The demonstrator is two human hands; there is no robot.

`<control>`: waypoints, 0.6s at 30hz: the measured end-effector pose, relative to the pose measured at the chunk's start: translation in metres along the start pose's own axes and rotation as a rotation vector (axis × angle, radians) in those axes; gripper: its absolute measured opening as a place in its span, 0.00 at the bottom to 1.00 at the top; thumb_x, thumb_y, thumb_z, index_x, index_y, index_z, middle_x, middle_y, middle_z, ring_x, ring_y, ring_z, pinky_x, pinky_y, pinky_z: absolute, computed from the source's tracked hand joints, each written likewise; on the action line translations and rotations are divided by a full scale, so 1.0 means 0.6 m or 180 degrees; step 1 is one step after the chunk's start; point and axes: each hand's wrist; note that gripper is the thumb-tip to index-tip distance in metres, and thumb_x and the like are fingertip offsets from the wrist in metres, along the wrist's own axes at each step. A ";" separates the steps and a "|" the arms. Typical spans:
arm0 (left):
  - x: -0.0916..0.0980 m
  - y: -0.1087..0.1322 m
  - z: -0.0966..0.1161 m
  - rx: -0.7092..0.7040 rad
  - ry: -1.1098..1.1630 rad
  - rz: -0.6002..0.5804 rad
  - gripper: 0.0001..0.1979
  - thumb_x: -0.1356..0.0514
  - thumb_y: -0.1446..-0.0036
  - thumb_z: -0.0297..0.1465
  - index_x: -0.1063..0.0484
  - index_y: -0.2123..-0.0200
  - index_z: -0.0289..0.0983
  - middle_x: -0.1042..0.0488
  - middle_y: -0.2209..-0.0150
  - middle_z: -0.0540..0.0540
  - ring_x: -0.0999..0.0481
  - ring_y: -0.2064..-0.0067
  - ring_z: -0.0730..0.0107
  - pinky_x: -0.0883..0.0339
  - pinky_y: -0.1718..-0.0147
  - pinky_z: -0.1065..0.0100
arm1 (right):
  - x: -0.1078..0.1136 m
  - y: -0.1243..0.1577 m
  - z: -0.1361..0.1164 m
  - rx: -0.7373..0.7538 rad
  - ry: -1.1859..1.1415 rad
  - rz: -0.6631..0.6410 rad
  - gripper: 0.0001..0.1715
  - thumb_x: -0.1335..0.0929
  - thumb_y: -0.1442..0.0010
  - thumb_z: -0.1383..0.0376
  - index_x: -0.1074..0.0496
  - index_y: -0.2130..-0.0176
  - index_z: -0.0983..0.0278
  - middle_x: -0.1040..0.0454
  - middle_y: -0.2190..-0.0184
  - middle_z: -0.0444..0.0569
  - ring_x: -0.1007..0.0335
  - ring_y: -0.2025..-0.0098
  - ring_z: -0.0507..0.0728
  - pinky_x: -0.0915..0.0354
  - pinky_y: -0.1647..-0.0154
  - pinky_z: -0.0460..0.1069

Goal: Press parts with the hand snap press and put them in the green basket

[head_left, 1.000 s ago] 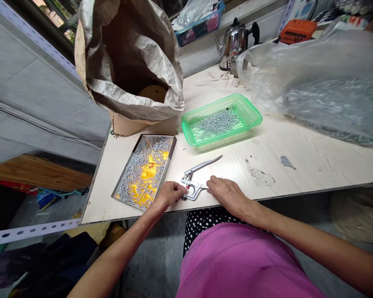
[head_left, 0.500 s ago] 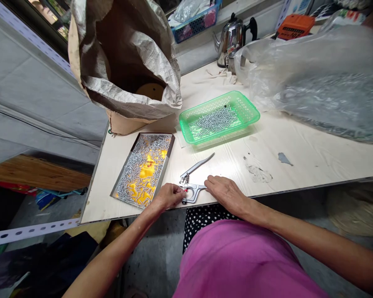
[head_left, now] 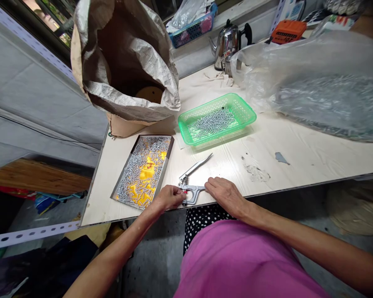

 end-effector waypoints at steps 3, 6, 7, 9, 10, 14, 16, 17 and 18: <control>-0.003 0.002 0.001 0.0050 0.0043 0.0100 0.22 0.39 0.57 0.51 0.34 0.80 0.37 0.38 0.84 0.54 0.41 0.81 0.76 0.49 0.78 0.71 | 0.001 0.000 0.000 -0.0050 -0.0031 0.0000 0.10 0.39 0.35 0.74 0.32 0.65 0.64 0.30 0.66 0.48 0.39 0.65 0.56 0.47 0.64 0.50; -0.004 0.003 0.004 0.0026 -0.0158 0.0173 0.22 0.40 0.57 0.50 0.32 0.80 0.36 0.37 0.85 0.53 0.42 0.81 0.76 0.50 0.78 0.71 | 0.002 0.001 0.000 -0.0036 -0.0028 -0.0010 0.10 0.39 0.35 0.73 0.33 0.65 0.63 0.30 0.66 0.48 0.38 0.65 0.56 0.47 0.63 0.50; -0.003 0.003 0.005 0.0031 -0.0184 0.0149 0.21 0.40 0.57 0.50 0.32 0.80 0.36 0.37 0.85 0.53 0.42 0.81 0.76 0.51 0.78 0.71 | 0.002 0.001 -0.001 -0.0034 -0.0014 -0.0006 0.10 0.39 0.35 0.73 0.33 0.66 0.63 0.29 0.66 0.48 0.38 0.65 0.56 0.47 0.63 0.50; -0.002 0.003 0.007 0.0052 -0.0172 0.0077 0.21 0.39 0.58 0.50 0.33 0.81 0.36 0.38 0.85 0.53 0.42 0.81 0.76 0.51 0.79 0.71 | 0.002 0.001 -0.002 -0.0049 0.0002 0.0015 0.10 0.39 0.35 0.73 0.32 0.66 0.63 0.29 0.66 0.48 0.38 0.65 0.56 0.47 0.63 0.50; -0.001 0.002 0.007 0.0071 -0.0141 0.0048 0.21 0.39 0.58 0.49 0.34 0.82 0.36 0.38 0.85 0.53 0.42 0.81 0.76 0.51 0.79 0.71 | 0.002 0.001 -0.002 -0.0063 0.0002 0.0035 0.10 0.39 0.35 0.73 0.32 0.66 0.63 0.29 0.67 0.48 0.38 0.65 0.56 0.47 0.63 0.50; -0.005 0.003 0.006 0.0165 0.0015 0.0211 0.21 0.38 0.58 0.49 0.33 0.81 0.36 0.37 0.85 0.54 0.41 0.81 0.76 0.50 0.79 0.72 | -0.004 0.001 -0.001 -0.0110 -0.0012 0.0113 0.09 0.37 0.35 0.72 0.32 0.67 0.63 0.30 0.67 0.47 0.39 0.66 0.55 0.47 0.64 0.50; -0.010 0.005 0.005 0.0177 0.0029 0.0385 0.21 0.38 0.58 0.48 0.30 0.79 0.35 0.37 0.85 0.53 0.40 0.81 0.75 0.49 0.79 0.72 | -0.007 0.000 -0.001 -0.0102 -0.0005 0.0126 0.08 0.37 0.35 0.71 0.32 0.66 0.63 0.30 0.67 0.47 0.39 0.66 0.55 0.47 0.65 0.50; -0.013 0.006 0.004 0.0170 0.0027 0.0447 0.20 0.38 0.58 0.48 0.29 0.78 0.34 0.36 0.85 0.53 0.40 0.81 0.75 0.49 0.79 0.72 | -0.008 0.000 -0.001 -0.0096 0.0012 0.0128 0.08 0.36 0.35 0.71 0.32 0.67 0.63 0.30 0.67 0.47 0.38 0.66 0.55 0.47 0.65 0.50; -0.015 0.006 0.004 0.0169 0.0030 0.0466 0.20 0.37 0.58 0.48 0.29 0.78 0.34 0.36 0.85 0.53 0.39 0.80 0.75 0.49 0.79 0.72 | -0.008 0.000 -0.001 -0.0097 0.0036 0.0125 0.08 0.36 0.35 0.72 0.32 0.66 0.63 0.30 0.67 0.47 0.38 0.66 0.55 0.46 0.64 0.50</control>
Point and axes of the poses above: each hand's wrist, its own y-axis away from the middle knuckle, its own x-axis out of the back of the hand, z = x × y
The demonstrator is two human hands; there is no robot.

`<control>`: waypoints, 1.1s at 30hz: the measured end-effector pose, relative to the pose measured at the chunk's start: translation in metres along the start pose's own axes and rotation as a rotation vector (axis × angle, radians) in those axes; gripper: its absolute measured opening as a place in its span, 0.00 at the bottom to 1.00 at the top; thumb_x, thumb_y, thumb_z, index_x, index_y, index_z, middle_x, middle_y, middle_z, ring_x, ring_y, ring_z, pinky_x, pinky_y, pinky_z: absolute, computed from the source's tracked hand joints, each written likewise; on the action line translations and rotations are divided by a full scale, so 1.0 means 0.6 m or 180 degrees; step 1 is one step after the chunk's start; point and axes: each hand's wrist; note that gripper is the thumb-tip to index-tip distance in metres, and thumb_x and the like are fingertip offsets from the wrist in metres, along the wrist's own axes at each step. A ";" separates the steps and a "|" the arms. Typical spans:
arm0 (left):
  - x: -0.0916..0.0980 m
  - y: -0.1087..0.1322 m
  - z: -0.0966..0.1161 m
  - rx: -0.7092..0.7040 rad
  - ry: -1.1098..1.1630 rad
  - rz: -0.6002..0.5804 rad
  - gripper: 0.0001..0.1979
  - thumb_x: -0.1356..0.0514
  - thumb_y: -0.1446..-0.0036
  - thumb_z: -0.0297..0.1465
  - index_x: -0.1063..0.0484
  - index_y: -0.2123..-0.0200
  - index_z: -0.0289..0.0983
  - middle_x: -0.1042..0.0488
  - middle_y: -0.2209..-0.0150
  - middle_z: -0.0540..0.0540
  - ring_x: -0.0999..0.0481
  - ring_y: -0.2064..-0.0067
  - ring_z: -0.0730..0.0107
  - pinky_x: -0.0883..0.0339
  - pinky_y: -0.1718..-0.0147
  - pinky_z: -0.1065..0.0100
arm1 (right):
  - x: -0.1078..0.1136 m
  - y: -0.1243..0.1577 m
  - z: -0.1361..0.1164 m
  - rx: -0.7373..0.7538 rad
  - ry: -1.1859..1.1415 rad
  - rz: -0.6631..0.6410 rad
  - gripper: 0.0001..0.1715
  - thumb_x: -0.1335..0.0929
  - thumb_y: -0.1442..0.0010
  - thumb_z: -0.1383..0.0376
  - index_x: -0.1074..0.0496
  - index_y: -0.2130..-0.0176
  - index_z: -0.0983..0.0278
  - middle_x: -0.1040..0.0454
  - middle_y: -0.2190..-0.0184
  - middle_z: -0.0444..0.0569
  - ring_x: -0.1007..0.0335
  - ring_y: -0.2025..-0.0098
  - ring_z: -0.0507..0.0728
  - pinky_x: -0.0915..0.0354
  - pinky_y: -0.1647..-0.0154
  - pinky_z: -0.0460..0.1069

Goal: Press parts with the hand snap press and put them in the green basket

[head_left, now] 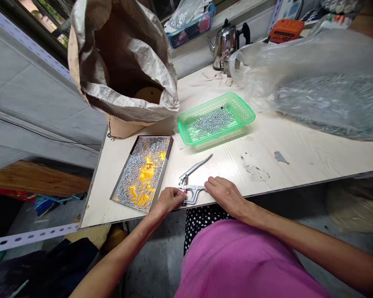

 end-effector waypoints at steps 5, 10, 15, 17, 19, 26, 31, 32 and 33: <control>-0.006 0.005 0.002 0.0088 0.0265 0.0004 0.19 0.36 0.61 0.46 0.32 0.79 0.35 0.37 0.84 0.54 0.40 0.80 0.76 0.48 0.79 0.73 | 0.021 -0.006 0.006 -0.0144 -0.0152 -0.0337 0.05 0.35 0.35 0.66 0.31 0.64 0.63 0.29 0.64 0.48 0.36 0.65 0.55 0.45 0.65 0.50; -0.003 0.010 0.005 0.0045 0.0552 0.0001 0.17 0.39 0.57 0.45 0.34 0.77 0.37 0.38 0.83 0.55 0.40 0.80 0.77 0.46 0.78 0.73 | 0.031 -0.002 0.011 -0.0076 -0.0375 -0.0536 0.03 0.34 0.35 0.66 0.31 0.60 0.64 0.30 0.61 0.49 0.35 0.61 0.55 0.42 0.64 0.49; 0.007 0.010 0.010 -0.0443 -0.1101 0.0380 0.08 0.44 0.55 0.33 0.30 0.79 0.36 0.33 0.81 0.51 0.34 0.76 0.73 0.46 0.74 0.72 | 0.015 0.006 0.010 -0.0131 -0.0119 -0.0455 0.04 0.36 0.35 0.70 0.32 0.61 0.63 0.31 0.62 0.49 0.37 0.63 0.55 0.44 0.65 0.49; 0.013 0.008 0.011 -0.0488 -0.1441 0.0329 0.07 0.44 0.55 0.31 0.28 0.78 0.36 0.31 0.80 0.51 0.33 0.74 0.72 0.47 0.73 0.72 | 0.013 0.003 0.010 -0.0135 -0.0040 -0.0430 0.03 0.35 0.35 0.68 0.31 0.61 0.63 0.31 0.62 0.49 0.37 0.63 0.56 0.45 0.66 0.50; 0.020 0.007 0.011 -0.0395 -0.1407 0.0095 0.08 0.44 0.55 0.33 0.28 0.79 0.35 0.32 0.80 0.51 0.33 0.74 0.71 0.47 0.74 0.71 | 0.016 -0.001 0.009 -0.0074 0.0016 -0.0432 0.03 0.35 0.35 0.69 0.31 0.61 0.63 0.31 0.63 0.48 0.38 0.64 0.56 0.46 0.66 0.50; 0.028 0.010 0.009 -0.0050 -0.0161 -0.0509 0.16 0.42 0.55 0.45 0.35 0.80 0.37 0.36 0.83 0.53 0.37 0.79 0.74 0.43 0.76 0.72 | 0.031 -0.007 0.007 0.0251 0.0070 -0.0330 0.10 0.38 0.37 0.75 0.31 0.65 0.64 0.30 0.67 0.47 0.39 0.67 0.55 0.48 0.65 0.52; 0.015 0.018 0.012 -0.0145 -0.0160 -0.0458 0.16 0.43 0.51 0.45 0.33 0.75 0.37 0.34 0.82 0.53 0.34 0.78 0.73 0.41 0.75 0.72 | 0.016 0.005 0.010 0.0436 0.0216 0.0066 0.11 0.39 0.35 0.75 0.30 0.66 0.64 0.30 0.70 0.47 0.41 0.68 0.55 0.51 0.67 0.52; 0.013 0.019 0.012 -0.0177 -0.0275 -0.0407 0.16 0.43 0.49 0.44 0.32 0.74 0.37 0.33 0.81 0.53 0.34 0.78 0.73 0.42 0.75 0.72 | 0.013 0.007 0.011 0.0458 0.0226 0.0118 0.11 0.39 0.35 0.75 0.30 0.65 0.64 0.31 0.70 0.47 0.41 0.69 0.55 0.51 0.67 0.52; 0.012 0.020 0.013 -0.0208 -0.0416 -0.0345 0.15 0.43 0.48 0.43 0.31 0.73 0.36 0.33 0.81 0.52 0.34 0.78 0.72 0.42 0.75 0.72 | 0.012 0.008 0.012 0.0480 0.0220 0.0155 0.12 0.39 0.35 0.74 0.30 0.65 0.64 0.31 0.70 0.47 0.42 0.69 0.55 0.51 0.68 0.52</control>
Point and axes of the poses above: each hand's wrist, its own y-axis away from the middle knuckle, its own x-axis out of the back of the hand, z = x × y
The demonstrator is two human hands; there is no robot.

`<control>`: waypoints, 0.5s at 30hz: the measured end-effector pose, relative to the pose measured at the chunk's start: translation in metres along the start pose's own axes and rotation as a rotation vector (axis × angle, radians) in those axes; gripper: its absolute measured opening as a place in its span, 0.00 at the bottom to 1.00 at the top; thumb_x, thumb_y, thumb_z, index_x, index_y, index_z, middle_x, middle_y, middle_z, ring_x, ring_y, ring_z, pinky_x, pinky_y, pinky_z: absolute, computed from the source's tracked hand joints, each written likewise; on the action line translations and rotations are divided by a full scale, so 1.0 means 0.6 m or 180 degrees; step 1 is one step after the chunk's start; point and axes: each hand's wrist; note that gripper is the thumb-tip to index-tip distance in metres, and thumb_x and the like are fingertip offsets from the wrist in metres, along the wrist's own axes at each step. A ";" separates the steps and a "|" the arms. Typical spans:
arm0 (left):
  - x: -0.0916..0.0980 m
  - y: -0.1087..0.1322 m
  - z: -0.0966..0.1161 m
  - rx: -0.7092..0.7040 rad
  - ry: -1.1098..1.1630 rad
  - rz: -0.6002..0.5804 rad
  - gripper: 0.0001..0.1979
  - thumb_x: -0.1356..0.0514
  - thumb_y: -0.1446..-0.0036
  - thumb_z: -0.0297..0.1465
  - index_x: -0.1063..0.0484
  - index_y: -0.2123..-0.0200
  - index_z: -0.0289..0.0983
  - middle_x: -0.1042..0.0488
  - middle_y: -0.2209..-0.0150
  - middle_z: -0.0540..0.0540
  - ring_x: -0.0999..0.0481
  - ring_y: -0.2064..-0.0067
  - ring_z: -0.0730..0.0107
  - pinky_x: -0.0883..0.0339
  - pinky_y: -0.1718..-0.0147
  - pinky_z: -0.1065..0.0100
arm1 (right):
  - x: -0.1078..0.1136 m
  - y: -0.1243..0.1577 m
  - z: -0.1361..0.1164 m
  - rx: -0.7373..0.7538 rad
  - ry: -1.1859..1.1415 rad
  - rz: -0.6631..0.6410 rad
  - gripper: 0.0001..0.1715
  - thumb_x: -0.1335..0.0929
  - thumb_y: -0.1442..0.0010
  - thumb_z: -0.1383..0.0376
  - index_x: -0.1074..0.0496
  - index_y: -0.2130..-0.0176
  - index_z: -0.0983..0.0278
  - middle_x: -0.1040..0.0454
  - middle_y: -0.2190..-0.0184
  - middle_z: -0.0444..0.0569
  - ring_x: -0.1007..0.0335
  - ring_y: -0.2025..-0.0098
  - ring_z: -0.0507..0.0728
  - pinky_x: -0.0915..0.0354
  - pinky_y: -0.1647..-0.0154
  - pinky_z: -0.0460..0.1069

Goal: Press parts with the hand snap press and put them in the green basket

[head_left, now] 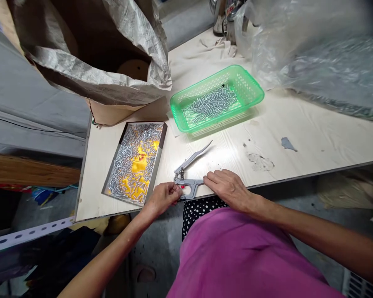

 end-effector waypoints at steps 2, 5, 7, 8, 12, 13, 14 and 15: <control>-0.002 0.003 0.002 -0.0068 -0.0363 0.0161 0.13 0.44 0.46 0.40 0.30 0.74 0.36 0.31 0.80 0.51 0.33 0.76 0.72 0.44 0.74 0.71 | -0.002 0.002 0.002 0.0043 -0.0034 0.0039 0.12 0.40 0.34 0.74 0.29 0.64 0.64 0.31 0.70 0.47 0.42 0.68 0.55 0.51 0.68 0.51; -0.006 0.007 0.007 -0.0288 -0.0986 0.0402 0.10 0.43 0.45 0.35 0.28 0.74 0.35 0.27 0.75 0.48 0.31 0.73 0.71 0.44 0.72 0.70 | -0.003 0.002 0.003 0.0080 -0.0076 0.0084 0.12 0.40 0.34 0.73 0.29 0.64 0.65 0.31 0.70 0.47 0.42 0.68 0.55 0.51 0.68 0.51; -0.008 0.008 0.011 -0.0430 -0.1291 0.0483 0.10 0.43 0.44 0.33 0.26 0.73 0.36 0.25 0.71 0.46 0.30 0.71 0.69 0.44 0.70 0.70 | -0.004 0.003 0.003 0.0070 -0.0086 0.0106 0.11 0.39 0.34 0.73 0.29 0.63 0.65 0.30 0.70 0.47 0.42 0.68 0.55 0.50 0.68 0.51; -0.008 0.008 0.013 -0.0454 -0.1365 0.0494 0.10 0.44 0.44 0.32 0.26 0.72 0.36 0.24 0.71 0.45 0.29 0.70 0.69 0.43 0.70 0.70 | -0.005 0.003 0.003 0.0059 -0.0085 0.0101 0.11 0.39 0.34 0.73 0.29 0.63 0.65 0.30 0.70 0.47 0.42 0.68 0.55 0.50 0.68 0.51; -0.009 0.002 0.016 -0.0043 -0.0979 0.0335 0.11 0.42 0.45 0.35 0.25 0.74 0.35 0.28 0.77 0.49 0.30 0.74 0.70 0.43 0.73 0.71 | -0.004 0.002 0.002 -0.0031 -0.0063 -0.0142 0.12 0.40 0.34 0.73 0.29 0.63 0.64 0.29 0.69 0.47 0.41 0.68 0.55 0.49 0.67 0.51; -0.010 0.000 0.016 0.0115 -0.0746 0.0264 0.12 0.42 0.45 0.36 0.26 0.74 0.35 0.30 0.80 0.51 0.31 0.76 0.71 0.43 0.75 0.72 | -0.003 0.002 0.001 -0.0059 -0.0078 -0.0215 0.13 0.40 0.34 0.73 0.29 0.63 0.64 0.29 0.69 0.48 0.40 0.68 0.55 0.49 0.67 0.52; -0.010 -0.002 0.016 0.0264 -0.0495 0.0193 0.12 0.41 0.46 0.37 0.27 0.75 0.35 0.33 0.82 0.53 0.32 0.78 0.72 0.43 0.76 0.72 | -0.002 0.001 0.001 -0.0087 -0.0108 -0.0277 0.13 0.40 0.34 0.73 0.29 0.63 0.64 0.29 0.69 0.48 0.40 0.68 0.56 0.49 0.67 0.52; -0.011 -0.003 0.016 0.0397 -0.0244 0.0142 0.12 0.41 0.47 0.38 0.28 0.75 0.35 0.35 0.83 0.54 0.33 0.79 0.73 0.42 0.78 0.72 | -0.001 0.000 0.000 -0.0109 -0.0147 -0.0321 0.12 0.40 0.34 0.73 0.29 0.63 0.64 0.29 0.68 0.48 0.40 0.68 0.56 0.49 0.67 0.52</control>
Point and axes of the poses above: each hand's wrist, its own y-axis away from the middle knuckle, its own x-axis out of the back of the hand, z = x × y
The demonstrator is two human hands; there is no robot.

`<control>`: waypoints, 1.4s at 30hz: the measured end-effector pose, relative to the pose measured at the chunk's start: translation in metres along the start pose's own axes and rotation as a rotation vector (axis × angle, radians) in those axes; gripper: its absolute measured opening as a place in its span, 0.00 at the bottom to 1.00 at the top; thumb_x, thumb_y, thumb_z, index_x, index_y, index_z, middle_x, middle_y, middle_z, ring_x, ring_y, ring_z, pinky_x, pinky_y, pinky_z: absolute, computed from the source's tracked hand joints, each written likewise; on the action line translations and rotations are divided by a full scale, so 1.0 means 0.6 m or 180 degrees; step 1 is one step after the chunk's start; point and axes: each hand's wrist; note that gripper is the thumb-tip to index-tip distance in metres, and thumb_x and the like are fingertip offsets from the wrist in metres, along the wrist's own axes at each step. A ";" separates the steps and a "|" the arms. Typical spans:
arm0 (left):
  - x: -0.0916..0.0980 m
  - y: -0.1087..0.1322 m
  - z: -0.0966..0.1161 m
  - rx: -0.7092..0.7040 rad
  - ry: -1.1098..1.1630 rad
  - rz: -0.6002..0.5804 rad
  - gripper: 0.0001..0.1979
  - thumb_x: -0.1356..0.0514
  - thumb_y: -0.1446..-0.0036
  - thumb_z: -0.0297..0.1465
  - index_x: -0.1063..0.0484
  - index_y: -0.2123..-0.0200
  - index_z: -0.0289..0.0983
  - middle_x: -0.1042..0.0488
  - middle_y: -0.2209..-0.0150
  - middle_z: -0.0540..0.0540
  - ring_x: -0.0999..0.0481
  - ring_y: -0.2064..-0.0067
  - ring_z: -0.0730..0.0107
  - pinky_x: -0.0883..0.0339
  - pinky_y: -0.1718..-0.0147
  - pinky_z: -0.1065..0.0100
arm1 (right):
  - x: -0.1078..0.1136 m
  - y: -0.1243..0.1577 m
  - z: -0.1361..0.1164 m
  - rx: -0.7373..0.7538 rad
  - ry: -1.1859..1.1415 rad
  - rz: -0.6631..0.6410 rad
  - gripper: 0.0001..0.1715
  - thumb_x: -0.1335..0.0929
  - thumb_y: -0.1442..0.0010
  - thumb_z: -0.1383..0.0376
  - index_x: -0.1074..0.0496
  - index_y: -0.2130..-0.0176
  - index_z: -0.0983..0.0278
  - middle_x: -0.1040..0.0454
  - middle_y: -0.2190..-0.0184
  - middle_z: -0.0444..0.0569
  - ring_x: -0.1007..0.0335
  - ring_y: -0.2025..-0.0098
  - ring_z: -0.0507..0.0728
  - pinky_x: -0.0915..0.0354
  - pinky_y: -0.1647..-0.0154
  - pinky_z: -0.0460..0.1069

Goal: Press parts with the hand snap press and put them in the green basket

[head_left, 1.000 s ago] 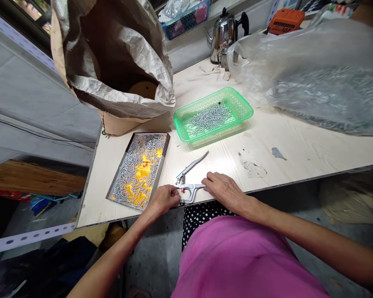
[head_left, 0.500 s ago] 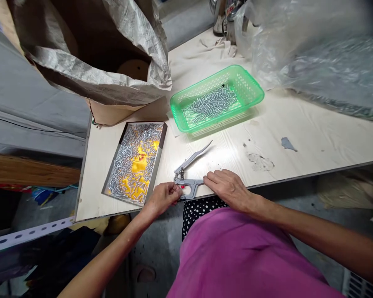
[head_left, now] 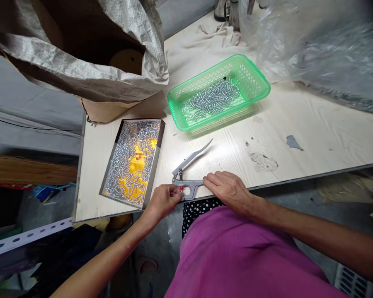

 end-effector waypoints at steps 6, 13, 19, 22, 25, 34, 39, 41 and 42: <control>-0.006 -0.001 0.003 0.0529 0.0978 -0.0174 0.11 0.37 0.51 0.37 0.29 0.71 0.34 0.37 0.83 0.57 0.34 0.82 0.75 0.35 0.80 0.72 | 0.003 -0.005 0.001 -0.0021 -0.0082 -0.0027 0.11 0.39 0.36 0.75 0.30 0.64 0.64 0.31 0.68 0.48 0.40 0.68 0.56 0.48 0.67 0.52; 0.004 -0.007 0.002 0.0593 0.1134 -0.0352 0.14 0.34 0.53 0.39 0.29 0.71 0.33 0.36 0.83 0.57 0.33 0.82 0.77 0.32 0.80 0.72 | 0.015 -0.011 0.014 -0.0186 -0.0385 -0.0509 0.11 0.39 0.37 0.76 0.31 0.61 0.63 0.31 0.64 0.49 0.41 0.66 0.55 0.48 0.67 0.50; 0.011 -0.011 0.002 0.0648 0.1246 -0.0546 0.17 0.32 0.56 0.42 0.29 0.72 0.33 0.36 0.83 0.57 0.34 0.82 0.79 0.32 0.79 0.73 | 0.040 -0.017 0.022 -0.0213 -0.0711 -0.0680 0.05 0.36 0.34 0.67 0.31 0.61 0.63 0.31 0.61 0.50 0.38 0.63 0.55 0.43 0.63 0.50; 0.010 -0.011 0.000 0.0615 0.1250 -0.0544 0.18 0.32 0.56 0.42 0.29 0.71 0.33 0.36 0.83 0.57 0.34 0.82 0.79 0.32 0.79 0.73 | 0.050 -0.028 0.035 -0.0219 -0.0587 -0.0538 0.19 0.31 0.39 0.57 0.32 0.51 0.65 0.32 0.49 0.58 0.37 0.51 0.63 0.39 0.54 0.55; 0.009 -0.010 -0.003 0.0583 0.1247 -0.0518 0.17 0.32 0.55 0.42 0.29 0.71 0.33 0.36 0.83 0.57 0.34 0.82 0.79 0.32 0.80 0.73 | 0.047 -0.044 0.056 -0.0162 -0.0362 -0.0403 0.43 0.28 0.46 0.49 0.40 0.40 0.67 0.43 0.37 0.66 0.48 0.38 0.71 0.43 0.45 0.63; 0.005 -0.006 -0.005 0.0567 0.1331 -0.0417 0.17 0.31 0.55 0.41 0.30 0.73 0.33 0.36 0.83 0.57 0.33 0.82 0.78 0.31 0.79 0.72 | 0.042 -0.077 0.065 -0.0010 -0.0028 -0.0600 0.48 0.25 0.52 0.51 0.41 0.39 0.66 0.32 0.46 0.61 0.40 0.44 0.70 0.51 0.41 0.67; 0.003 -0.008 -0.009 0.0588 0.1369 -0.0413 0.18 0.31 0.55 0.43 0.31 0.73 0.34 0.36 0.83 0.57 0.34 0.82 0.78 0.31 0.78 0.71 | 0.049 -0.072 0.052 -0.0080 -0.0032 -0.0587 0.43 0.25 0.49 0.56 0.40 0.39 0.65 0.28 0.52 0.58 0.37 0.49 0.67 0.51 0.43 0.65; 0.003 -0.004 -0.011 0.0606 0.1327 -0.0441 0.18 0.33 0.53 0.44 0.31 0.73 0.34 0.36 0.83 0.56 0.34 0.82 0.77 0.31 0.77 0.70 | 0.048 -0.069 0.049 -0.0101 -0.0064 -0.0564 0.42 0.25 0.48 0.58 0.40 0.39 0.66 0.27 0.53 0.57 0.37 0.50 0.66 0.49 0.45 0.63; 0.002 -0.001 -0.012 0.0570 0.1207 -0.0415 0.18 0.34 0.51 0.44 0.30 0.73 0.34 0.36 0.83 0.56 0.34 0.82 0.77 0.31 0.76 0.70 | 0.047 -0.067 0.047 -0.0112 -0.0078 -0.0569 0.42 0.25 0.47 0.58 0.40 0.39 0.66 0.27 0.54 0.57 0.37 0.51 0.65 0.48 0.46 0.62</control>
Point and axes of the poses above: each hand's wrist, its own y-axis away from the middle knuckle, its own x-axis out of the back of the hand, z = x × y
